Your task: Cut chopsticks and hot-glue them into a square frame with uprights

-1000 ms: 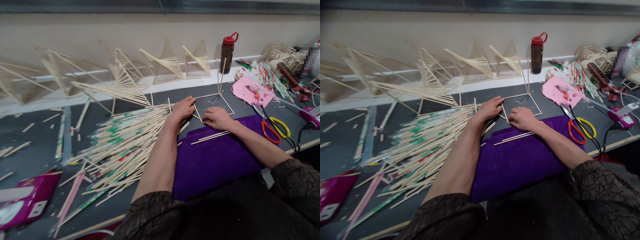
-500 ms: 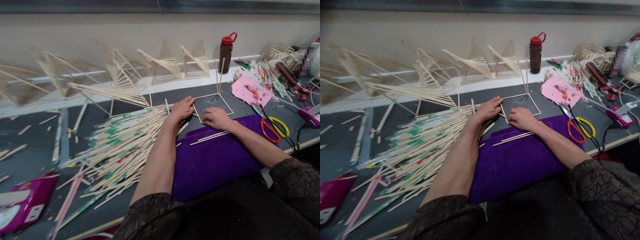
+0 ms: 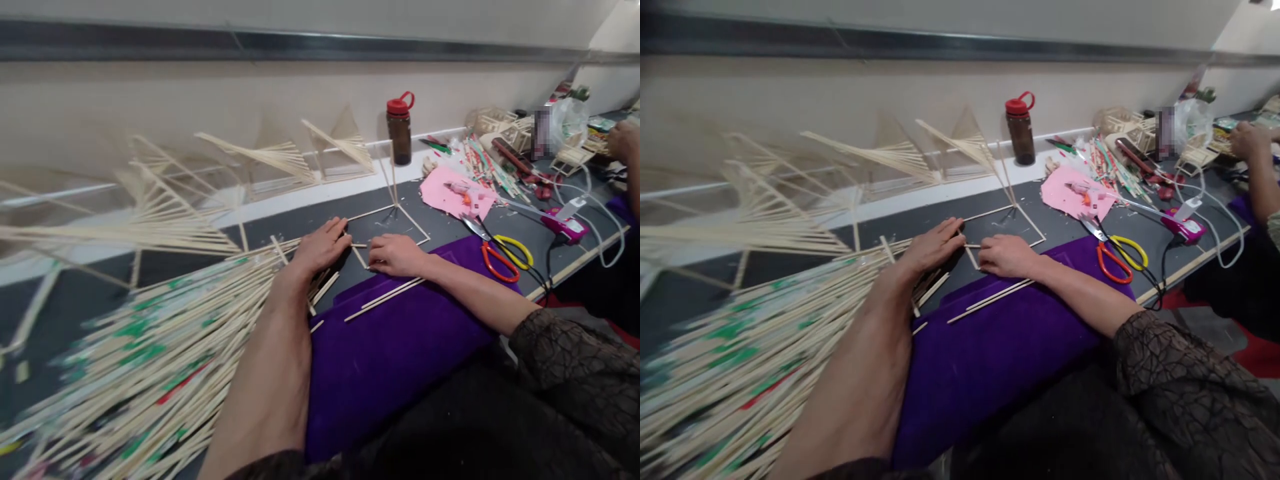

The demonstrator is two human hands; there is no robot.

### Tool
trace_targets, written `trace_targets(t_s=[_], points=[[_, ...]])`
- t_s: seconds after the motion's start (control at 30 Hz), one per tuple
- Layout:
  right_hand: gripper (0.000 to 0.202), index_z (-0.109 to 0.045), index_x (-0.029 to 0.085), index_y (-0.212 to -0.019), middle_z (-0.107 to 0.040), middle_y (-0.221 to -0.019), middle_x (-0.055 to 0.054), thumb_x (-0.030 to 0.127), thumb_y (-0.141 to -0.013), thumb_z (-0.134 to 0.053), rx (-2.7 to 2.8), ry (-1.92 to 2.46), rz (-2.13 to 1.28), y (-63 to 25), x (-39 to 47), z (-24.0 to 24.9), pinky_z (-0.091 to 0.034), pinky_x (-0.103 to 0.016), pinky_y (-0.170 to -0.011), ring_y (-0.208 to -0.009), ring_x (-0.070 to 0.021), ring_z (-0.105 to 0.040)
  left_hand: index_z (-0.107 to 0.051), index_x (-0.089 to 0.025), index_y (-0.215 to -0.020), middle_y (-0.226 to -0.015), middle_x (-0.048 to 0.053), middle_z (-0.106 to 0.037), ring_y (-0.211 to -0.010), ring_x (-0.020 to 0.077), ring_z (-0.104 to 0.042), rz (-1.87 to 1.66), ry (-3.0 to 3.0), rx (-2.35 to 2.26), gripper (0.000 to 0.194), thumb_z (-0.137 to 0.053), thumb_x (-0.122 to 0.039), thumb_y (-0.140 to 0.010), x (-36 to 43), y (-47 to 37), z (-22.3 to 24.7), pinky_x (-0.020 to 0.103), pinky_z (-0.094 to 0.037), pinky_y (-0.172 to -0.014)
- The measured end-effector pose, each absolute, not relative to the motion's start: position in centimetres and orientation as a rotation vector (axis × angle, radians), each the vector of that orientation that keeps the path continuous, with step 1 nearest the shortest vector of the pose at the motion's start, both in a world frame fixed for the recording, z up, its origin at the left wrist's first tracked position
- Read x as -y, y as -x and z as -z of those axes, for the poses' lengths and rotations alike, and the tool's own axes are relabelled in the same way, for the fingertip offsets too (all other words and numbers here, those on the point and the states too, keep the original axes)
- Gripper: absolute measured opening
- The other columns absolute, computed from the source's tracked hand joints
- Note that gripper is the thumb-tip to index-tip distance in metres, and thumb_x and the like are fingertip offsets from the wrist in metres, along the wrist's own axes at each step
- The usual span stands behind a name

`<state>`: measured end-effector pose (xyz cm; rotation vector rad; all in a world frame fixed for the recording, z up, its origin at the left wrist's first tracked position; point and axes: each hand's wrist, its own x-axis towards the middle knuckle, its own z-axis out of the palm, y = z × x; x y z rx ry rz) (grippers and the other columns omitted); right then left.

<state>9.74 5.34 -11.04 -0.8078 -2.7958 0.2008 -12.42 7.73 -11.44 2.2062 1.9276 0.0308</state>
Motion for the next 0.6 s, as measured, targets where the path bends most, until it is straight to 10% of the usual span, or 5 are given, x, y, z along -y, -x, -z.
trace_targets(t_s=[0.33,0.6], points=[[0.016,-0.077,0.018,-0.096,-0.069,-0.102,-0.008,0.027,-0.096,-0.063,2.739,0.82,-0.258,-10.1,-5.2,11.2,-0.04,-0.03,-0.078,-0.091,-0.019,-0.059,-0.034,-0.011,-0.157,-0.165,0.014,-0.034,-0.154,0.0211,-0.03,-0.442,-2.123,-1.83,0.065,-0.034,-0.034,-0.097,-7.7,13.0,12.4,0.037,-0.022,-0.126],[0.016,-0.077,0.02,-0.098,-0.069,-0.102,-0.008,0.027,-0.096,-0.062,2.75,0.834,-0.261,-10.0,-5.2,11.1,-0.039,-0.03,-0.077,-0.092,-0.0194,-0.058,-0.051,-0.01,-0.147,-0.143,0.014,-0.062,-0.13,0.0239,-0.057,-0.578,-2.106,-1.942,0.06,-0.038,-0.033,-0.093,-5.9,13.6,11.2,0.037,-0.042,-0.113]])
